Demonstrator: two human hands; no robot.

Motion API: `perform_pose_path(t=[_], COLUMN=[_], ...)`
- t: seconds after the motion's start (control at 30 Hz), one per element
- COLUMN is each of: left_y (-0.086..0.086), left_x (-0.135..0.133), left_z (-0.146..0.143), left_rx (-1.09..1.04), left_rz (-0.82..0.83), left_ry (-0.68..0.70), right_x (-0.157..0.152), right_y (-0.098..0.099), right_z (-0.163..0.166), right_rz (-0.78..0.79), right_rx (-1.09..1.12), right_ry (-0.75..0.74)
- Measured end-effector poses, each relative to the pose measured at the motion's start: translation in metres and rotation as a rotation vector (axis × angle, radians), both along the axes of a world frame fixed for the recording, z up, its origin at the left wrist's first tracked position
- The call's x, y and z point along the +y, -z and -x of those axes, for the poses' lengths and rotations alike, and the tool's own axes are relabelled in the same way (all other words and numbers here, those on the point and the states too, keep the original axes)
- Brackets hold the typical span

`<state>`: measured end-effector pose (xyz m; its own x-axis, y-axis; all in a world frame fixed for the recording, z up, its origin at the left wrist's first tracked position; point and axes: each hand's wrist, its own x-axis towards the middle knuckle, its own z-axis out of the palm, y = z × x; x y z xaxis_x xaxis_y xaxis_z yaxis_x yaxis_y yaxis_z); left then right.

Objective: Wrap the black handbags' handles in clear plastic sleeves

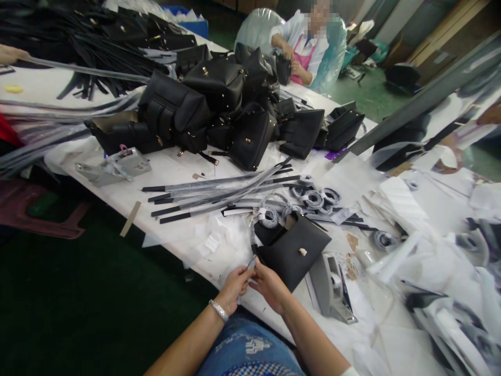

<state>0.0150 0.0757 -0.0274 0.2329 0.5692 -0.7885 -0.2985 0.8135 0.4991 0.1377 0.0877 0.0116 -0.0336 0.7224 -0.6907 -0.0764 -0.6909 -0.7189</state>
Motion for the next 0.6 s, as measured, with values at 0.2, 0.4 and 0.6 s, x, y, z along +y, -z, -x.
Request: perform_pose_path(t=[0.2,0.4,0.6], left_y=[0.001,0.001,-0.002], left_x=[0.001,0.0,-0.002], left_z=[-0.001,-0.004,-0.015], left_rx=[0.058,0.119,0.21], left_rz=[-0.073,-0.137,-0.196], left_ry=[0.029,0.06,0.052], right_x=[0.032,0.119,0.153], right_y=[-0.018,0.012,0.025], right_z=[-0.047,-0.037,0.02], right_rz=[-0.282,-0.269,-0.192], right_rx=[-0.332,-0.543,-0.731], right_ry=[0.013,-0.068,-0.243])
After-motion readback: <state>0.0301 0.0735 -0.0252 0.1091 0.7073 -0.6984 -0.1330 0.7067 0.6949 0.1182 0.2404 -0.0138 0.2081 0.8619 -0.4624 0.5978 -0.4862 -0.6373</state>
